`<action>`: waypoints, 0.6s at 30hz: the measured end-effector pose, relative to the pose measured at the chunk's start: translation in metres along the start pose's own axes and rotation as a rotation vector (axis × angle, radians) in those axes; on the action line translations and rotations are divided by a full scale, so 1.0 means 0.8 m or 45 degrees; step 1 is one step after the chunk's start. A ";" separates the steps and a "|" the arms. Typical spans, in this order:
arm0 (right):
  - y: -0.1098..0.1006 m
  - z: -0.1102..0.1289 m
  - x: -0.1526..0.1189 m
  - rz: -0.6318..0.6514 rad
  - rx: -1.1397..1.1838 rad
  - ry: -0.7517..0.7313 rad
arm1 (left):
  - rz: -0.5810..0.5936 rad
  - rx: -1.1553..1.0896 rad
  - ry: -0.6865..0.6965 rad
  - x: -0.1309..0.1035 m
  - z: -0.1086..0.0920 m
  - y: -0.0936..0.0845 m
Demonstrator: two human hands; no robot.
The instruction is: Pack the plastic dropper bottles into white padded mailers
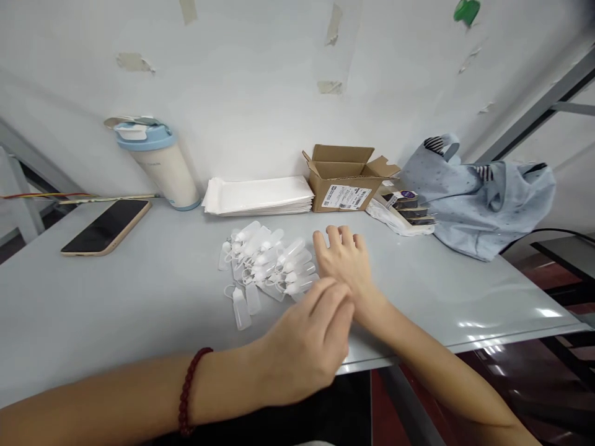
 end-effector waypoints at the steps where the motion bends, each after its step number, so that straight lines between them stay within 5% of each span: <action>1: 0.000 0.000 0.000 -0.002 -0.008 -0.001 | 0.028 -0.068 0.056 -0.001 -0.004 0.000; 4: 0.003 0.002 0.000 -0.008 -0.019 -0.017 | 0.029 -0.242 0.006 -0.002 -0.001 -0.002; 8: 0.003 0.004 0.000 -0.043 -0.028 -0.032 | -0.022 -0.048 -0.224 -0.002 0.013 -0.005; 14: 0.006 0.003 -0.004 -0.068 -0.073 -0.019 | 0.066 -0.179 0.187 -0.003 -0.016 0.003; 18: 0.007 0.003 -0.005 -0.075 -0.082 0.000 | 0.023 -0.131 -0.129 0.000 0.001 -0.002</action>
Point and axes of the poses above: each hand's wrist, its own x-axis towards the middle knuckle, its own y-axis out of the palm, z = x × y, the point moved 3 cm from there along x, towards the middle knuckle, and after that the axes turned 1 degree about -x, right-handed, at the moved point
